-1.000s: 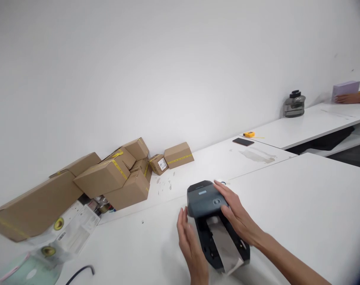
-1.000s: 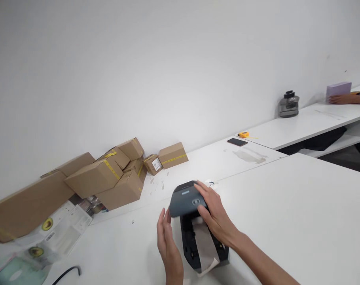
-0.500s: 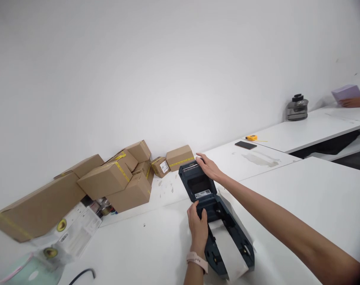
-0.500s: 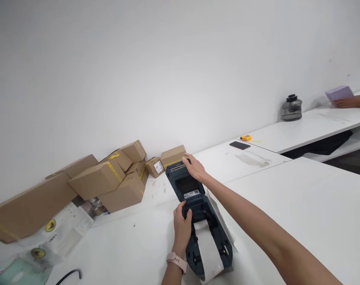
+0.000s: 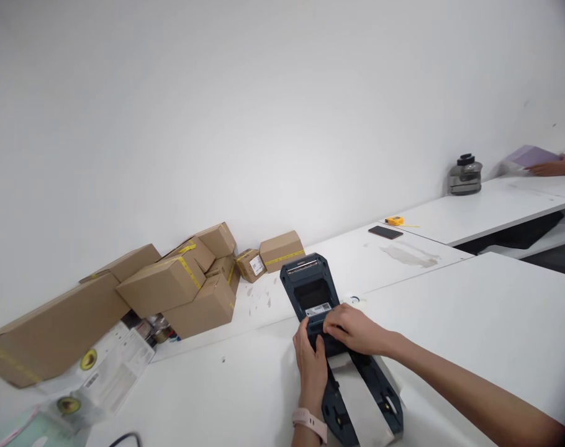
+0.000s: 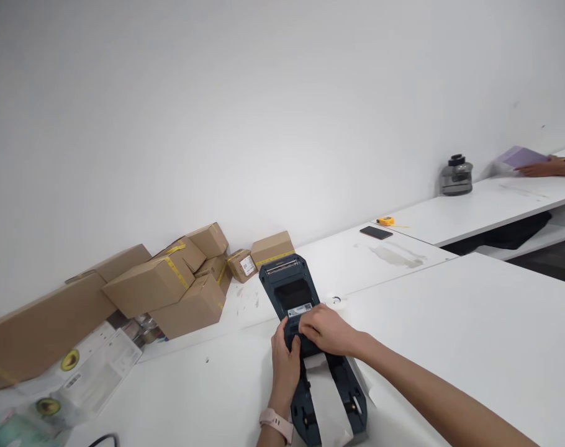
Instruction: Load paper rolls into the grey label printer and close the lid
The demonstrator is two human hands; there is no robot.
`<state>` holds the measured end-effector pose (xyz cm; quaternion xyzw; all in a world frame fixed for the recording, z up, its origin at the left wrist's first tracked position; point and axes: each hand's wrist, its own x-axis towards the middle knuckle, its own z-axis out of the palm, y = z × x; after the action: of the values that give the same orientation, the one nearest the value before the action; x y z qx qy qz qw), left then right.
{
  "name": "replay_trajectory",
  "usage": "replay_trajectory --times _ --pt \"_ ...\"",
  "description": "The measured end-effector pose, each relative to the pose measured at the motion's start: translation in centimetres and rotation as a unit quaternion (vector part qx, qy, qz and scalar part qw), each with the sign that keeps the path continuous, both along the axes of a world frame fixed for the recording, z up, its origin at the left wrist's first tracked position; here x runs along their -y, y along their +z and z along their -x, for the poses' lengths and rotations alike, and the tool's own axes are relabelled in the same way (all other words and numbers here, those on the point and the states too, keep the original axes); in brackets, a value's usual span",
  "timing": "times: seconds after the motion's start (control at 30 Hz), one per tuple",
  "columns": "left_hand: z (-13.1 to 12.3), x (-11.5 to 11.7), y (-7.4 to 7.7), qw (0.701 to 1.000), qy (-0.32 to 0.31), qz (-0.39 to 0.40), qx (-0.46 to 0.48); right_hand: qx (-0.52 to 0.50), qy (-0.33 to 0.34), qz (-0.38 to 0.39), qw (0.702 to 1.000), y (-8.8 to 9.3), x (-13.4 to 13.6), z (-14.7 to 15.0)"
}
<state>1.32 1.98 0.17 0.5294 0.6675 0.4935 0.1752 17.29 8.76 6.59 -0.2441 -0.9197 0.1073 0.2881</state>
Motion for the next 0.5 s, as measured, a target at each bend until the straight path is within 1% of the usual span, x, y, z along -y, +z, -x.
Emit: replay_trajectory --times 0.07,0.13,0.23,0.3,0.37,0.5 --pt "0.1 -0.1 -0.2 1.0 0.003 -0.006 -0.006 0.087 0.029 -0.007 0.996 -1.7 -0.1 0.7" --pt "0.2 -0.3 -0.4 1.0 0.007 -0.01 -0.008 0.17 0.049 -0.011 0.984 -3.0 -0.6 1.8" --pt "0.2 -0.4 -0.7 1.0 0.01 -0.006 -0.008 0.277 0.075 -0.002 0.958 -4.2 -1.4 3.5" --pt "0.2 -0.4 -0.8 1.0 0.017 0.004 -0.006 0.325 0.085 0.009 0.942 -4.5 -1.8 4.1" --pt "0.2 -0.4 -0.8 0.999 0.031 0.008 -0.001 0.351 0.093 0.021 0.931 -4.5 -1.9 4.2" --pt "0.2 -0.4 -0.9 0.999 0.05 -0.015 0.012 0.355 0.108 0.057 0.927 -4.2 -2.1 3.5"
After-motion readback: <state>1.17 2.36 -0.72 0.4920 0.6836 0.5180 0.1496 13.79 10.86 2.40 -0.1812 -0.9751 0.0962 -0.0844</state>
